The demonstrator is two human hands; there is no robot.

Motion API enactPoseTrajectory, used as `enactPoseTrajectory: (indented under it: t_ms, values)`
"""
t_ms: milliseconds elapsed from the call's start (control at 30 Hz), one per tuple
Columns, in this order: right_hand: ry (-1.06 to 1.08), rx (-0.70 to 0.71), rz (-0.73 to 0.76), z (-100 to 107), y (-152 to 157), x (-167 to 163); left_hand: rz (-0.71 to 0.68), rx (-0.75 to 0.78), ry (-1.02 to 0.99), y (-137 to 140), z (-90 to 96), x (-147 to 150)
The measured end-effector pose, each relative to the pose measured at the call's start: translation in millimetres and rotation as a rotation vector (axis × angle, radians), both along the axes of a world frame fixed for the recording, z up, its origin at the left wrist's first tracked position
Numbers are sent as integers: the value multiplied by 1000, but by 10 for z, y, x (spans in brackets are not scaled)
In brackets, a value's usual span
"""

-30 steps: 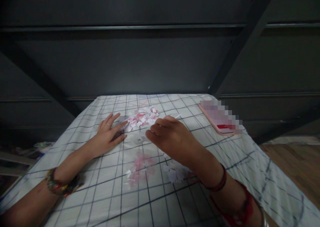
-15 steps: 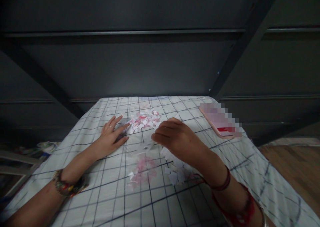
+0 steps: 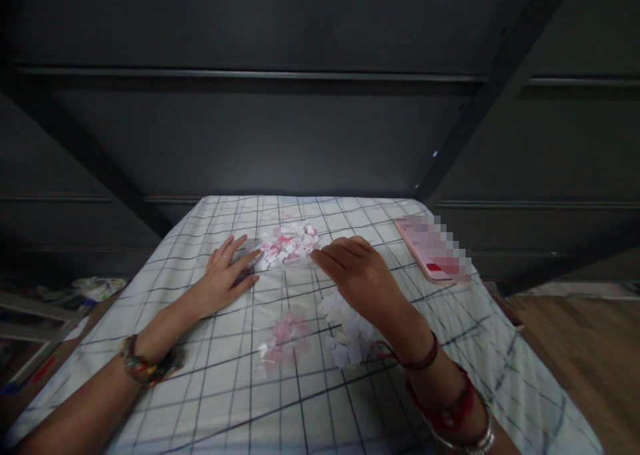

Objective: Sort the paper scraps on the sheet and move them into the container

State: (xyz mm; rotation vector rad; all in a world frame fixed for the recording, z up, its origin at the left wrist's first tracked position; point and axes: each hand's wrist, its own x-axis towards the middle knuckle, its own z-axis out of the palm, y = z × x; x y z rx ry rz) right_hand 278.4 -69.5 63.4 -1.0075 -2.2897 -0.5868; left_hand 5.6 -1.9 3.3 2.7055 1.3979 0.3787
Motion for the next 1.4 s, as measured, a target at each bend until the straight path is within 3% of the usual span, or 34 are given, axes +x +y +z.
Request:
enactPoseTrajectory:
  t_ms: [200, 400, 533, 633, 867, 1033, 1233, 1400]
  values:
    - [-75, -25, -113, -16, 44, -3, 24, 14, -26, 17, -9, -9]
    - [-109, -74, -266, 42, 73, 259, 32, -3, -7, -1, 10, 6]
    - [-139, -168, -291, 90, 60, 344, 20, 1, 1, -9, 15, 15]
    - [-105, -130, -309, 94, 67, 336, 5, 16, -7, -18, 23, 24]
    - [-57, -184, -298, 44, 85, 423, -244, 92, -48, -86, 46, 72]
    - [-23, -121, -297, 24, 85, 497, -405, 122, -6, -104, 63, 98]
    - [-31, -141, -249, 17, 72, 548, -412, 112, 7, -83, 58, 100]
    - [19, 33, -339, 10, 91, 622, -417, 131, 11, -77, 34, 106]
